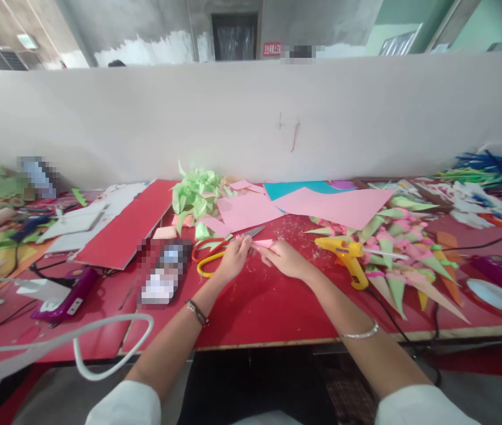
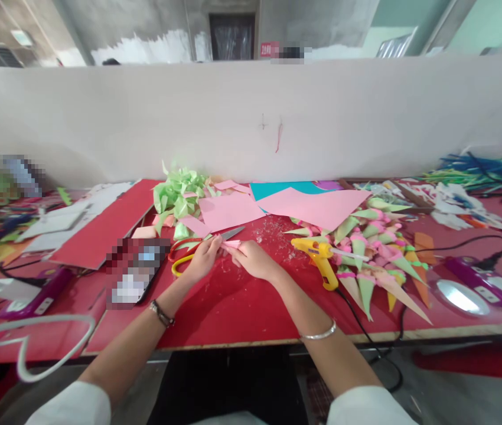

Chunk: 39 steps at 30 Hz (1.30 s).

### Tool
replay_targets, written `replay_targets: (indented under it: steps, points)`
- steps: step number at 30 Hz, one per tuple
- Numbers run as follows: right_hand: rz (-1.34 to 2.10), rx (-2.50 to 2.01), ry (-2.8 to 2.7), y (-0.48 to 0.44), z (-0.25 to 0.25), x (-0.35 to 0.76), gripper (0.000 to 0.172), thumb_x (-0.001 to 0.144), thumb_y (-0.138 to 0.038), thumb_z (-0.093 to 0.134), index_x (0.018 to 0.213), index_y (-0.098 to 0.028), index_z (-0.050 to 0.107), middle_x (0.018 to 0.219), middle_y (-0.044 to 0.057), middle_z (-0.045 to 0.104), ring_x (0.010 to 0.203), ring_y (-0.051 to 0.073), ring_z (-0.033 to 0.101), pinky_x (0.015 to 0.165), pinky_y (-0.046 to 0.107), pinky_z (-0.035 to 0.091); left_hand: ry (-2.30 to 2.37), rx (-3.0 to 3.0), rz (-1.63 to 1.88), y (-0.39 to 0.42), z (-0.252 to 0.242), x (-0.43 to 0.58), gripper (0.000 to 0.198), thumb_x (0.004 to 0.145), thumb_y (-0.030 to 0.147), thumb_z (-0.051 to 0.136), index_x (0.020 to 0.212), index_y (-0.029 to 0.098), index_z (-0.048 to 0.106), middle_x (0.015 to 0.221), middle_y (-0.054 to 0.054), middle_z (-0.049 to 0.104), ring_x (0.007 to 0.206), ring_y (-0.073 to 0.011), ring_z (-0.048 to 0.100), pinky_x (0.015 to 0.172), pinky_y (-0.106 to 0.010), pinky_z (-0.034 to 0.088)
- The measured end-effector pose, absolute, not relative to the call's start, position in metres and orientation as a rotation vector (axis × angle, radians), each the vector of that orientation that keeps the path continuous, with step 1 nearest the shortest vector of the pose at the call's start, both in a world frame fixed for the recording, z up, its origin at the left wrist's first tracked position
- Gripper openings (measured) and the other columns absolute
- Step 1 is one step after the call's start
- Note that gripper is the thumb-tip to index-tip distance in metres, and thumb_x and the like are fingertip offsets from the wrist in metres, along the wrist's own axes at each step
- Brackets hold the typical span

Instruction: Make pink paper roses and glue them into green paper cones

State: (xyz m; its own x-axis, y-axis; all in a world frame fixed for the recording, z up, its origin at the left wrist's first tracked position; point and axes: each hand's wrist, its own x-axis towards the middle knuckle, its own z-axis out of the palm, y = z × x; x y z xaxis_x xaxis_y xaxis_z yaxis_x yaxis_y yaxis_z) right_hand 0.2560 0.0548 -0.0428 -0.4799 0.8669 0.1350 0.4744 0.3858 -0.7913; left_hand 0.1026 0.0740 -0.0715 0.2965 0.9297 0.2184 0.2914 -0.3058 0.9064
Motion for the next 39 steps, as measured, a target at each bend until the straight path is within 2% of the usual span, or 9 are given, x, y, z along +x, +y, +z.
replay_targets:
  steps: [7,14,17,19,23,29,32,35,39]
  points:
    - [0.871,-1.157,-2.111,0.067,-0.066,0.252,0.046,0.086,-0.039,0.037,0.046,-0.016,0.041,0.042,-0.004,0.044,0.042,0.007,0.044,0.051,0.019,0.032,1.186,1.763,0.994,0.078,-0.085,0.097,0.042,0.085,0.043,0.029,0.055,0.017,0.042,0.048,0.004,0.040,0.046,-0.0080,0.036,0.048,-0.022,0.030]
    - [0.806,-1.115,-2.139,0.063,-0.065,0.257,0.040,0.086,-0.036,0.039,0.054,-0.015,0.051,0.047,-0.003,0.049,0.046,0.008,0.048,0.052,0.018,0.033,1.182,1.742,0.893,0.071,-0.078,0.096,0.048,0.084,0.048,0.028,0.054,0.016,0.046,0.038,0.005,0.039,0.036,-0.0066,0.036,0.042,-0.020,0.029]
    - [0.770,-1.117,-2.198,0.063,-0.066,0.257,0.040,0.088,-0.034,0.033,0.067,-0.014,0.060,0.049,-0.001,0.053,0.047,0.009,0.050,0.052,0.019,0.035,1.194,1.728,0.861,0.070,-0.075,0.095,0.050,0.084,0.050,0.030,0.051,0.016,0.046,0.036,0.005,0.039,0.034,-0.0059,0.036,0.042,-0.019,0.030]
    - [0.671,-1.139,-2.265,0.062,-0.067,0.256,0.036,0.089,-0.031,0.031,0.084,-0.016,0.063,0.061,0.001,0.062,0.055,0.011,0.055,0.055,0.019,0.037,1.212,1.709,0.839,0.071,-0.074,0.094,0.051,0.083,0.050,0.030,0.048,0.016,0.045,0.033,0.005,0.039,0.033,-0.0055,0.035,0.041,-0.019,0.030]
    - [0.236,-1.300,-2.454,0.060,-0.071,0.254,0.032,0.088,-0.021,0.034,0.111,-0.018,0.056,0.089,0.008,0.067,0.075,0.017,0.061,0.064,0.024,0.040,1.258,1.643,0.803,0.071,-0.075,0.094,0.053,0.084,0.050,0.027,0.045,0.016,0.041,0.029,0.005,0.035,0.028,-0.0050,0.033,0.037,-0.019,0.027]
    - [-0.057,-1.317,-2.589,0.057,-0.075,0.251,0.035,0.087,-0.016,0.035,0.118,-0.016,0.051,0.082,0.010,0.066,0.069,0.017,0.061,0.062,0.025,0.040,1.272,1.600,0.759,0.071,-0.076,0.092,0.054,0.083,0.053,0.025,0.045,0.017,0.039,0.027,0.006,0.033,0.025,-0.0045,0.030,0.034,-0.018,0.024]
    - [0.057,-1.325,-2.541,0.059,-0.076,0.250,0.032,0.088,-0.020,0.034,0.111,-0.016,0.055,0.083,0.010,0.067,0.069,0.017,0.060,0.061,0.024,0.039,1.256,1.628,0.752,0.071,-0.077,0.092,0.054,0.083,0.053,0.025,0.045,0.017,0.040,0.027,0.005,0.035,0.025,-0.0050,0.031,0.034,-0.018,0.025]
    - [0.409,-1.254,-2.377,0.061,-0.073,0.251,0.032,0.090,-0.026,0.031,0.102,-0.018,0.060,0.076,0.006,0.066,0.065,0.014,0.059,0.059,0.021,0.038,1.228,1.691,0.787,0.071,-0.076,0.091,0.055,0.084,0.052,0.023,0.049,0.016,0.045,0.032,0.004,0.039,0.029,-0.0061,0.035,0.038,-0.019,0.029]
    - [1.006,-1.104,-2.131,0.062,-0.066,0.254,0.042,0.089,-0.039,0.029,0.082,-0.012,0.060,0.045,-0.005,0.042,0.041,0.007,0.039,0.044,0.018,0.029,1.159,1.831,0.874,0.073,-0.070,0.085,0.046,0.083,0.048,0.034,0.058,0.015,0.053,0.048,0.002,0.048,0.045,-0.0077,0.042,0.050,-0.020,0.034]
